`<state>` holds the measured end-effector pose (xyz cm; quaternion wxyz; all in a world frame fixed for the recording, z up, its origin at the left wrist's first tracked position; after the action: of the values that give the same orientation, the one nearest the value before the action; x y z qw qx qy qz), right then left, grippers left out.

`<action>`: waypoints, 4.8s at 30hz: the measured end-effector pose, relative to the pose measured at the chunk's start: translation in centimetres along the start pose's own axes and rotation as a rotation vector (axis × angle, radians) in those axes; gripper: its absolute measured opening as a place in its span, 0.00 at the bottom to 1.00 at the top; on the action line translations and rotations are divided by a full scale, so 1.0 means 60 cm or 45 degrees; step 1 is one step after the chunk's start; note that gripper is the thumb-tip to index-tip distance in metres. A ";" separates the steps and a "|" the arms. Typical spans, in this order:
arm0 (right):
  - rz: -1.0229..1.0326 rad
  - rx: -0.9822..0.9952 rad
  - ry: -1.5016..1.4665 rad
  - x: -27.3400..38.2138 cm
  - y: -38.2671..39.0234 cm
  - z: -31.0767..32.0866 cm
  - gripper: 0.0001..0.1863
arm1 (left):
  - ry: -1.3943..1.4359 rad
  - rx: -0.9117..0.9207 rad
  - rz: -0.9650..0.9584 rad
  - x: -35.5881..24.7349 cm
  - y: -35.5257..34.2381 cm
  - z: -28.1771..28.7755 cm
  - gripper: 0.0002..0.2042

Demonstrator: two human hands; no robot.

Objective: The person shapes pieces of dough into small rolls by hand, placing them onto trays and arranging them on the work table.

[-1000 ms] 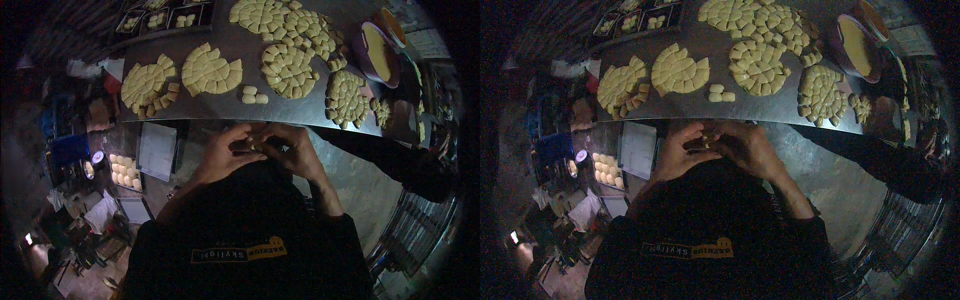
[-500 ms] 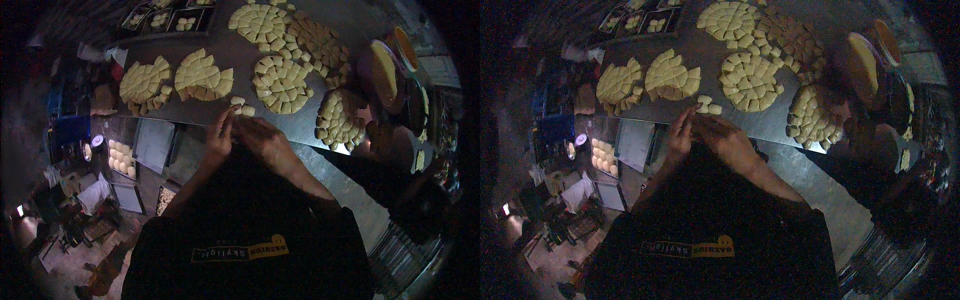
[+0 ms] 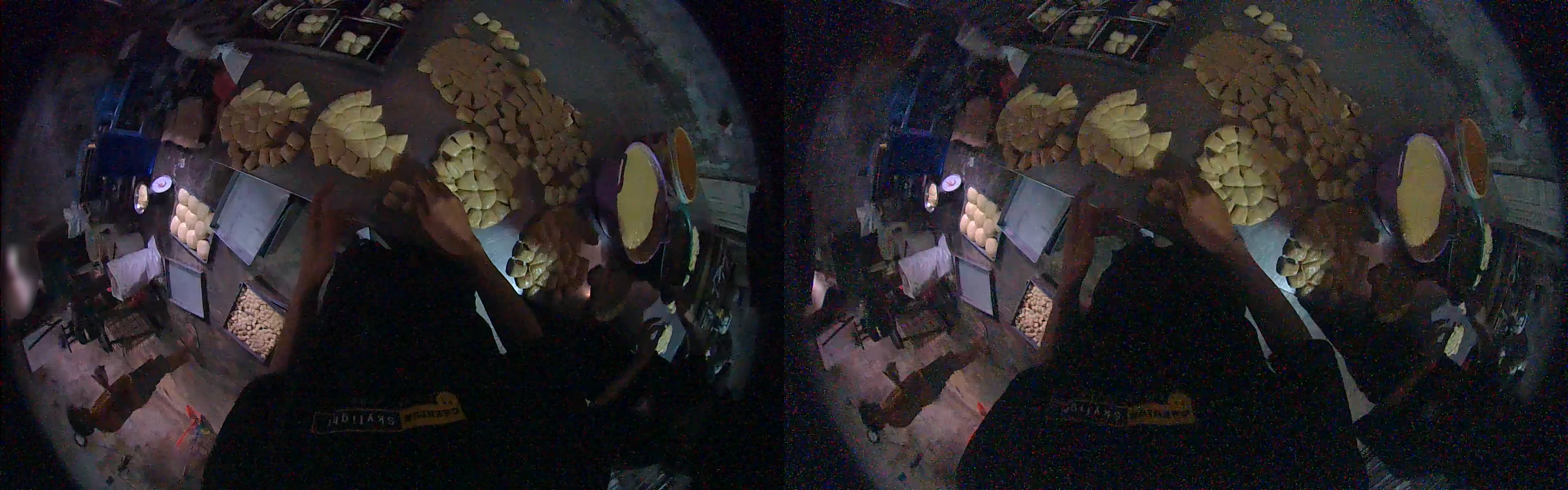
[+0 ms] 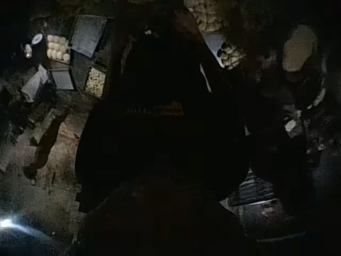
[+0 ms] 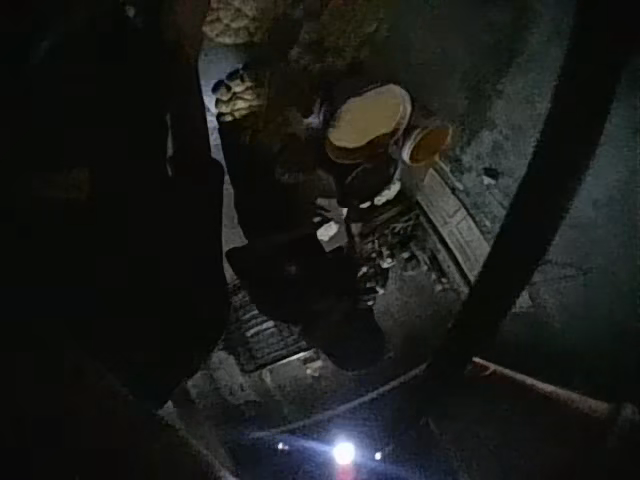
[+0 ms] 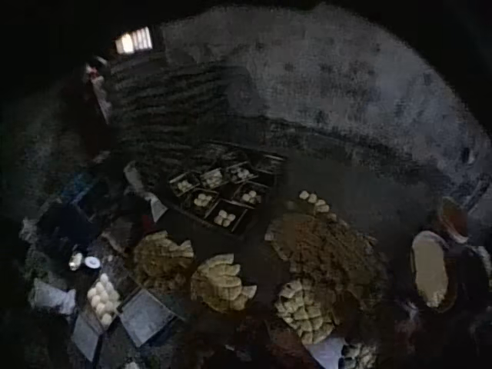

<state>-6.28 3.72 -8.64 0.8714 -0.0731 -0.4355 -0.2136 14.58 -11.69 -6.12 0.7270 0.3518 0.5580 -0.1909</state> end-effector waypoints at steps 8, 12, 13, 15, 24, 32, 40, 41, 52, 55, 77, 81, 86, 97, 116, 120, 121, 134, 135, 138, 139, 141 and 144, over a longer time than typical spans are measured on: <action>0.063 0.031 0.243 -0.041 -0.008 -0.093 0.23 | 0.034 -0.027 0.068 0.039 -0.009 0.032 0.25; 0.463 -0.130 0.615 -0.007 -0.032 -0.071 0.17 | 0.055 0.008 0.123 -0.010 -0.031 0.038 0.25; 0.459 -0.136 0.580 -0.006 -0.049 -0.068 0.17 | 0.049 0.031 0.122 -0.013 -0.042 0.044 0.25; 0.188 -0.051 0.057 -0.001 -0.075 -0.059 0.17 | 0.121 0.000 0.119 -0.018 -0.058 0.061 0.26; -0.114 -0.070 -0.956 0.076 -0.400 -0.002 0.32 | 0.189 -0.139 -0.029 0.053 -0.073 0.191 0.25; 0.771 -0.666 -0.588 0.300 -0.849 0.078 0.22 | 0.223 -0.551 0.250 0.122 0.017 0.326 0.27; 0.920 -0.836 0.844 0.147 -1.055 0.029 0.29 | 0.243 -0.884 0.505 0.198 0.141 0.393 0.31; 0.884 -0.798 0.769 0.132 -1.055 0.025 0.30 | 0.147 -0.861 0.507 0.195 0.144 0.398 0.30; 0.410 0.365 -0.073 0.095 -0.629 -0.084 0.22 | -0.676 -0.497 -0.119 0.017 -0.046 0.346 0.17; 0.138 0.086 0.300 0.144 -0.558 -0.163 0.24 | -0.855 -0.161 -0.331 -0.035 -0.134 0.299 0.18; 0.284 -0.687 -0.292 0.188 -0.151 0.060 0.22 | 0.383 0.376 -0.240 -0.075 -0.206 0.000 0.16; -0.109 -0.754 -0.375 0.212 -0.002 0.095 0.21 | 0.606 0.442 0.056 -0.156 -0.068 -0.121 0.14; -0.016 -0.969 -0.133 0.165 0.132 0.144 0.20 | 0.229 0.480 -0.168 -0.138 -0.008 -0.229 0.15; -0.116 -0.764 -1.594 0.097 0.331 0.191 0.09 | -0.428 0.848 -1.822 -0.248 0.054 -0.389 0.18; -0.458 -0.567 0.517 -0.180 0.275 0.594 0.26 | 0.089 0.776 -0.364 -0.192 0.065 -0.482 0.47; -0.415 -0.327 1.003 -0.339 0.293 0.590 0.22 | 0.155 0.836 -0.308 -0.131 0.043 -0.459 0.43; -0.424 -0.292 0.967 -0.338 0.285 0.584 0.21 | 0.129 0.818 -0.336 -0.117 0.040 -0.447 0.42; -0.386 -0.359 0.944 -0.277 0.283 0.564 0.16 | 0.177 0.808 -0.171 -0.122 0.050 -0.393 0.33; -0.464 -0.345 0.901 -0.277 0.283 0.566 0.16 | 0.145 0.813 -0.186 -0.127 0.050 -0.391 0.32; -0.065 -0.648 0.766 -0.323 0.300 0.554 0.17 | 0.091 0.871 -0.228 -0.134 0.054 -0.381 0.27; -0.155 -0.649 0.747 -0.294 0.280 0.548 0.18 | 0.071 0.856 -0.238 -0.132 0.055 -0.367 0.25; -0.336 -0.646 0.708 -0.186 0.253 0.533 0.19 | 0.056 0.897 -0.208 -0.132 0.054 -0.338 0.23; -0.315 -0.669 -0.217 -0.104 0.231 0.456 0.22 | 0.182 0.935 -0.120 -0.146 0.049 -0.304 0.20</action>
<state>-23.45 26.69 3.93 0.7504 -0.2601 -0.4425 -0.4164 1.52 2.51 0.64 0.5022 0.5752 0.5173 -0.3864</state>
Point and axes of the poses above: each hand's wrist, its own y-axis away from the middle knuckle, its own z-axis out of the back of the hand, x = y × z, the point moved 1 cm from there along -y, towards the middle knuckle, and after that the axes turned 10 degrees about -y, right-handed, at the moved point
